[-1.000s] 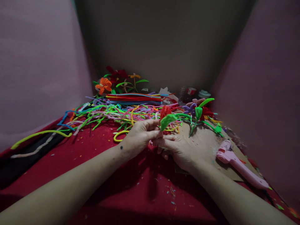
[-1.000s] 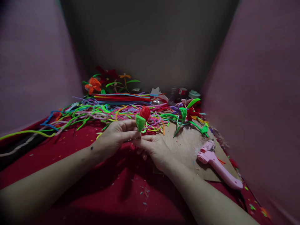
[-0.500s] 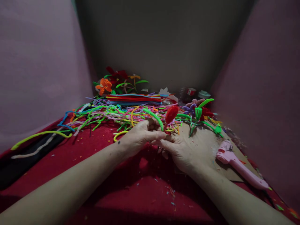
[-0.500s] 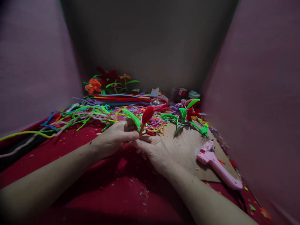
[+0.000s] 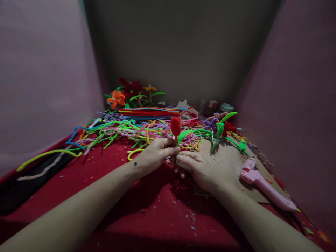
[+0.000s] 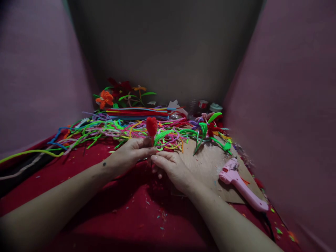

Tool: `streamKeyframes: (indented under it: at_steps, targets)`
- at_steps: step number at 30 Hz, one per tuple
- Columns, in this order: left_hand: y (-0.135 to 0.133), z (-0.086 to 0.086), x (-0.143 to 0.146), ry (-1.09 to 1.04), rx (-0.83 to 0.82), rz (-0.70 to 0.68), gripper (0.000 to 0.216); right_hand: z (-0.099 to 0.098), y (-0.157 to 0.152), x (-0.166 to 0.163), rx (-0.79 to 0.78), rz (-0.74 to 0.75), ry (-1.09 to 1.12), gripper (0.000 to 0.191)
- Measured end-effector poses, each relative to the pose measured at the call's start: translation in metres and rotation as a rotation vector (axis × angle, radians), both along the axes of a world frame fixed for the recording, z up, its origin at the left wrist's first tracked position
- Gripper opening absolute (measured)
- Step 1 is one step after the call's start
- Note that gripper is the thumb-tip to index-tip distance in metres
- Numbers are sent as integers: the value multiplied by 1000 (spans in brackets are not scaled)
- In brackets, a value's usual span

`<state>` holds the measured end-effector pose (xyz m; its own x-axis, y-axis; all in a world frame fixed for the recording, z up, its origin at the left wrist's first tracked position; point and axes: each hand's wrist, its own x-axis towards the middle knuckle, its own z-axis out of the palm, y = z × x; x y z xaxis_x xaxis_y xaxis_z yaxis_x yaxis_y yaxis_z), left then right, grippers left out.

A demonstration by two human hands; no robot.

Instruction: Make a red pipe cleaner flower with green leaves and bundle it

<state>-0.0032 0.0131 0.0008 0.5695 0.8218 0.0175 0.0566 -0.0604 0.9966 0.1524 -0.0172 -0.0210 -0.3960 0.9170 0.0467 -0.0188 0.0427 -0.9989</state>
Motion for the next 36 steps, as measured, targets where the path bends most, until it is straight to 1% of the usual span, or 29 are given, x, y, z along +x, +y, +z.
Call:
streamKeyframes:
  at_steps: [4,7,9,12,14,16,18,20,24,26,28,30,32,34,36]
  targets:
    - [0,0,1,17,38,-45,20,8,-1,2,77,-1,-94,26]
    - [0,0,-1,8,30,-20,21,13,-2,6,106,31,-162,28]
    - [0,0,-3,10,-9,5,21,11,-2,9,112,63,-174,28]
    - [2,-2,-5,-71,-126,-18,22,3,2,11,49,108,-92,30]
    - [3,-4,-4,-169,-216,-63,22,-1,4,10,-36,146,15,30]
    - [3,-5,-1,-259,-272,-110,21,-3,4,8,-105,171,119,27]
    - [3,-5,1,-329,-299,-128,20,-4,4,6,-131,159,188,24]
    - [3,-5,3,-367,-331,-113,18,-4,4,5,-125,119,206,23]
    - [1,-6,6,-353,-373,-14,19,-6,3,4,-96,10,180,22]
    - [-1,-7,8,-307,-361,31,20,-4,3,3,-68,-47,144,23]
    - [-2,-8,10,-255,-318,77,19,1,1,2,-45,-91,49,23]
    - [-2,-8,11,-213,-256,131,20,9,-1,1,-41,-110,-60,22]
    - [-1,-7,11,-173,-201,161,21,16,-2,1,-43,-98,-114,22]
    - [2,-4,8,-114,-195,128,24,21,-3,3,-26,-55,-173,26]
    - [6,0,4,-79,-243,39,24,26,-3,6,8,3,-251,29]
